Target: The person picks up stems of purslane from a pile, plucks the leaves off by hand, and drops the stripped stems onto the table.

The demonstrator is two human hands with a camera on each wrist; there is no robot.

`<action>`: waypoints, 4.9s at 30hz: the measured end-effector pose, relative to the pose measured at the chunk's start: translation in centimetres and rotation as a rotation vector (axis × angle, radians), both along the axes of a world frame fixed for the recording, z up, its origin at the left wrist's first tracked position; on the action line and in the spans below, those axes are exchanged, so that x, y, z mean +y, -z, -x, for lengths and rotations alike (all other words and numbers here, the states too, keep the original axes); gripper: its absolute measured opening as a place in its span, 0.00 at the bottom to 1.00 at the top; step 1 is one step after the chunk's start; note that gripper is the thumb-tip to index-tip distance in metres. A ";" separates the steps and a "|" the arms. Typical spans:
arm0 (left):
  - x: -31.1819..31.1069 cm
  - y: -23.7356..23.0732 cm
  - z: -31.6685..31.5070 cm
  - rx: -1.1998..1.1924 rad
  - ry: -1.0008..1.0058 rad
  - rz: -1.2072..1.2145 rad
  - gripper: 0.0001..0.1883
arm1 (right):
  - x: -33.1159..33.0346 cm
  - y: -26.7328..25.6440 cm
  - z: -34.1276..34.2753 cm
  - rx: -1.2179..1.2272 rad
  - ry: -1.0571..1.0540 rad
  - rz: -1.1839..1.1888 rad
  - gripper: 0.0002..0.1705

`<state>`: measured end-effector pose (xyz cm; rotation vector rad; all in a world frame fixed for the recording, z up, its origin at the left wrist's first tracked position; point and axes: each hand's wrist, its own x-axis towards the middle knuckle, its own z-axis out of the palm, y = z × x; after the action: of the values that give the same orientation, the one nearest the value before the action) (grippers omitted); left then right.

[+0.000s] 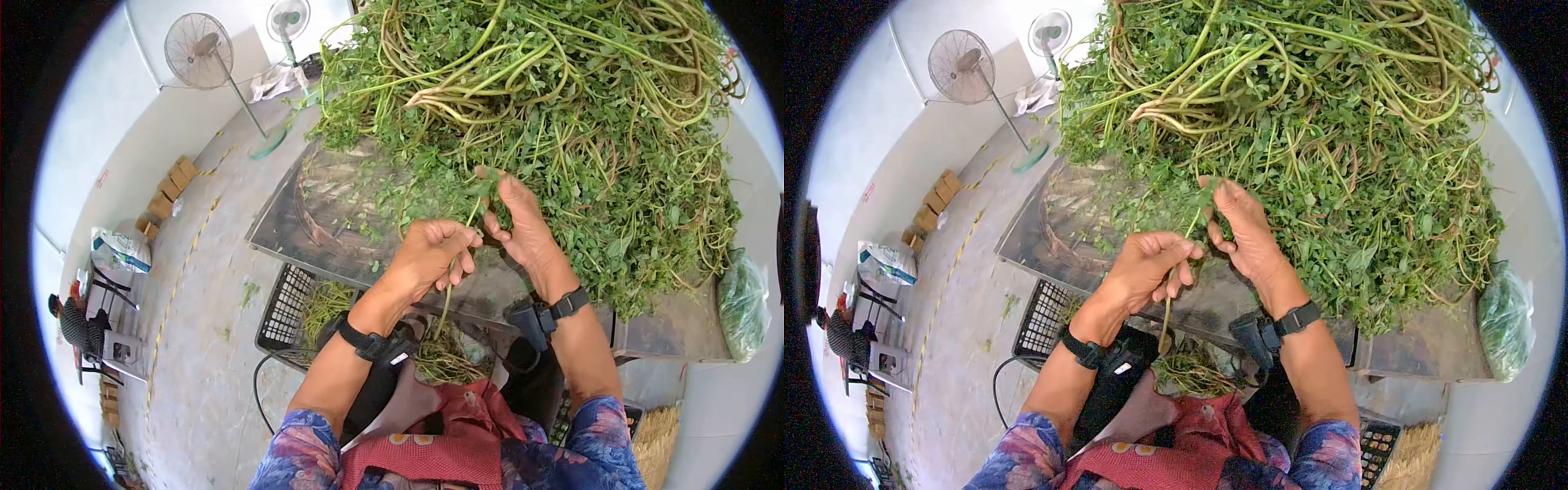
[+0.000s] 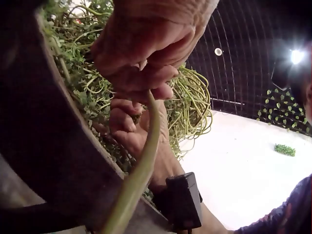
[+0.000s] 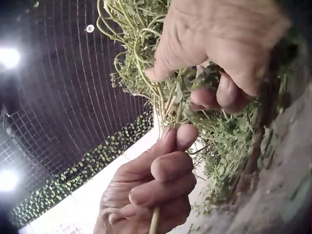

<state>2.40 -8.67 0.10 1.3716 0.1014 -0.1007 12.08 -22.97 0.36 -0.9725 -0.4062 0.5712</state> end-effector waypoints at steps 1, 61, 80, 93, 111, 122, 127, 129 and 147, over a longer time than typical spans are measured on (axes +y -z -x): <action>-0.1 0.0 0.0 0.001 0.000 0.000 0.11 | 0.1 0.4 -0.3 -0.057 0.013 0.026 0.25; 0.2 0.6 -0.2 -0.046 -0.115 -0.009 0.11 | 0.4 0.9 -0.7 0.033 0.207 0.185 0.18; 0.3 0.3 0.1 -0.086 -0.073 -0.024 0.12 | 0.6 1.7 -1.1 -0.140 0.115 0.190 0.17; 0.4 -0.1 0.2 -0.082 -0.112 -0.036 0.10 | 0.3 0.3 0.1 0.015 -0.096 0.200 0.16; 9.6 1.0 -4.8 -0.024 -0.535 -0.978 0.15 | 0.5 0.6 -0.9 0.086 0.159 0.003 0.10; 8.8 3.7 -5.9 -0.042 -0.581 -1.350 0.12 | 0.0 1.0 -1.2 0.022 0.124 0.020 0.11; 8.0 3.2 -5.0 -0.209 -0.548 -1.366 0.11 | -0.1 0.8 -1.2 0.021 0.145 0.032 0.10; 7.5 2.8 -5.0 -0.274 -0.543 -1.240 0.08 | -0.2 0.9 -1.3 0.022 0.138 0.026 0.10; 2.8 0.4 -3.5 -0.208 -0.132 -0.305 0.03 | 0.1 0.6 -0.8 -0.064 0.162 0.377 0.18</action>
<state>5.88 -5.92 -0.29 1.6672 0.0331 0.1751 12.86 -22.88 -0.25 -1.3750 -0.2770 0.4786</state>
